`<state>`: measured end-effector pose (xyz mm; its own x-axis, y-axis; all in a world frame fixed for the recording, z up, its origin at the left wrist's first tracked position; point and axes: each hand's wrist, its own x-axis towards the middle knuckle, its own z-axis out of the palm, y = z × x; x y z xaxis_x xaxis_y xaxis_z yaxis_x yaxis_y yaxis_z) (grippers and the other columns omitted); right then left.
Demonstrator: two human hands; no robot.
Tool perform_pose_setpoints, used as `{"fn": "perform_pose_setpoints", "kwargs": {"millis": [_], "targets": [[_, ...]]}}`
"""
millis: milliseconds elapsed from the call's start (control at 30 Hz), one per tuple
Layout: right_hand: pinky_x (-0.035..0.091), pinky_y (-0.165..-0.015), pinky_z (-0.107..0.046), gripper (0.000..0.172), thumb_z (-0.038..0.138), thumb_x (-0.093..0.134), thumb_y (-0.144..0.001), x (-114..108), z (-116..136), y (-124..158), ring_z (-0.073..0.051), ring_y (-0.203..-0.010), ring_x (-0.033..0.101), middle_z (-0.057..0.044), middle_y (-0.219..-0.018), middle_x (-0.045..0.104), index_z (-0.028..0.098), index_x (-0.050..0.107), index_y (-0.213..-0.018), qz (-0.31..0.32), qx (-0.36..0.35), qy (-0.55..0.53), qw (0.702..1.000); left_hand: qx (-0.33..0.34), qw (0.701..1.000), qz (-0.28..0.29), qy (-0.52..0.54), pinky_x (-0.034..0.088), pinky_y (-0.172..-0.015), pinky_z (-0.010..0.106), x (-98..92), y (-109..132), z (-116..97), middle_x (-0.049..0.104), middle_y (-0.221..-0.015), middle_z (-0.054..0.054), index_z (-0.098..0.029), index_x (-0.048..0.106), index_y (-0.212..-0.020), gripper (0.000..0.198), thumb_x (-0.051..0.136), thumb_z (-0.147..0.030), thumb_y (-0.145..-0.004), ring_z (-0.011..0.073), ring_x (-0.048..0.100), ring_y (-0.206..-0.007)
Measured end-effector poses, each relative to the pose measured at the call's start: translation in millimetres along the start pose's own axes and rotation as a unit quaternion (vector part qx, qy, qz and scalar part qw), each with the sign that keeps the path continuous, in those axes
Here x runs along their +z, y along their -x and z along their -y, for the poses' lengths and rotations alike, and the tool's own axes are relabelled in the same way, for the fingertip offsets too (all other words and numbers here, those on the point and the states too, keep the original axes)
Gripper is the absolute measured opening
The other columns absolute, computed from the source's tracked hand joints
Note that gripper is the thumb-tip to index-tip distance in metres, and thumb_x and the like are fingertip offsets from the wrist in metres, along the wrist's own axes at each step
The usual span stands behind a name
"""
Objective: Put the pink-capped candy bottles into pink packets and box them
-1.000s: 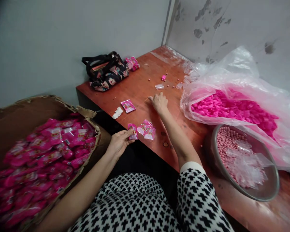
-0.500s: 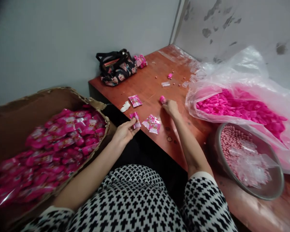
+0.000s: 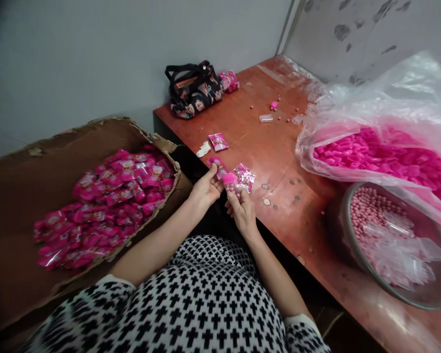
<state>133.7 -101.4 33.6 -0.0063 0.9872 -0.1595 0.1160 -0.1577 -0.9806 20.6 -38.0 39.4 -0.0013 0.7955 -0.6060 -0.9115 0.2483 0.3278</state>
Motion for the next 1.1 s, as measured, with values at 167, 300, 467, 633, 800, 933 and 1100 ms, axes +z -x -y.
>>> {"fn": "perform_pose_setpoints", "kwargs": {"millis": [167, 300, 467, 633, 800, 933, 1100], "targets": [[0.037, -0.036, -0.017, 0.034, 0.050, 0.053, -0.081, 5.6, -1.9, 1.1, -0.008, -0.041, 0.050, 0.006, -0.058, 0.058, 0.020, 0.053, -0.097, -0.010, -0.004, -0.036, 0.999, 0.018, 0.999, 0.026, -0.023, 0.051, -0.066, 0.022, 0.8, 5.3, 5.9, 0.066, -0.069, 0.002, -0.013, 0.061, -0.073, 0.015, 0.072, -0.022, -0.072, 0.0098, 0.062, -0.062], [0.037, -0.036, -0.017, 0.033, 0.049, 0.053, -0.081, 8.0, -3.5, 0.6, -0.007, -0.041, 0.050, 0.006, -0.059, 0.058, 0.020, 0.052, -0.098, -0.008, -0.007, -0.051, 0.999, 0.050, 0.996, 0.050, -0.049, 0.048, -0.061, 0.020, 0.5, 8.4, 10.4, 0.064, -0.065, 0.000, -0.013, 0.059, -0.072, 0.019, 0.075, -0.023, -0.068, 0.0084, 0.060, -0.058], [0.037, -0.036, -0.017, 0.033, 0.049, 0.054, -0.080, 7.8, -4.7, -3.3, -0.007, -0.040, 0.049, 0.006, -0.056, 0.057, 0.020, 0.053, -0.094, 0.008, -0.003, -0.074, 0.997, 0.073, 0.986, 0.093, -0.121, 0.047, -0.058, 0.020, 1.3, 13.0, 8.7, 0.062, -0.062, -0.001, -0.013, 0.059, -0.072, 0.026, 0.079, -0.027, -0.062, 0.0081, 0.058, -0.055], [0.038, -0.038, -0.017, 0.032, 0.049, 0.053, -0.081, 5.4, -6.8, -3.4, -0.007, -0.042, 0.050, 0.005, -0.060, 0.058, 0.021, 0.053, -0.096, -0.007, -0.023, -0.059, 0.998, 0.050, 0.969, 0.153, -0.187, 0.048, -0.059, 0.022, -0.7, 14.7, 6.8, 0.062, -0.063, 0.000, -0.011, 0.060, -0.072, 0.034, 0.083, -0.028, -0.053, 0.0088, 0.058, -0.054], [0.039, -0.040, -0.018, 0.030, 0.048, 0.054, -0.081, 3.4, -10.6, -3.5, -0.007, -0.043, 0.050, 0.005, -0.060, 0.058, 0.021, 0.053, -0.091, -0.027, -0.028, -0.024, 0.999, 0.031, 0.959, 0.159, -0.232, 0.048, -0.056, 0.024, -2.6, 14.2, 7.0, 0.058, -0.055, 0.000, -0.010, 0.056, -0.060, 0.035, 0.083, -0.031, -0.052, 0.0091, 0.055, -0.050], [0.035, -0.036, -0.018, 0.029, 0.049, 0.056, -0.078, 1.9, -14.0, -5.9, -0.007, -0.040, 0.049, 0.005, -0.058, 0.059, 0.021, 0.052, -0.083, 0.032, 0.014, -0.104, 0.994, 0.028, 0.941, 0.189, -0.279, 0.045, -0.052, 0.024, -3.7, 10.8, 2.0, 0.058, -0.053, 0.001, -0.010, 0.059, -0.057, 0.032, 0.082, -0.031, -0.053, 0.0092, 0.054, -0.048], [0.030, -0.032, -0.018, 0.028, 0.048, 0.057, -0.077, -0.3, -12.6, -6.8, -0.006, -0.035, 0.044, 0.005, -0.054, 0.057, 0.020, 0.052, -0.077, 0.050, 0.041, -0.098, 0.993, 0.020, 0.923, 0.191, -0.333, 0.048, -0.058, 0.026, -6.0, 4.2, -3.3, 0.064, -0.058, 0.006, -0.009, 0.064, -0.060, 0.027, 0.082, -0.027, -0.052, 0.0109, 0.057, -0.052]]}}
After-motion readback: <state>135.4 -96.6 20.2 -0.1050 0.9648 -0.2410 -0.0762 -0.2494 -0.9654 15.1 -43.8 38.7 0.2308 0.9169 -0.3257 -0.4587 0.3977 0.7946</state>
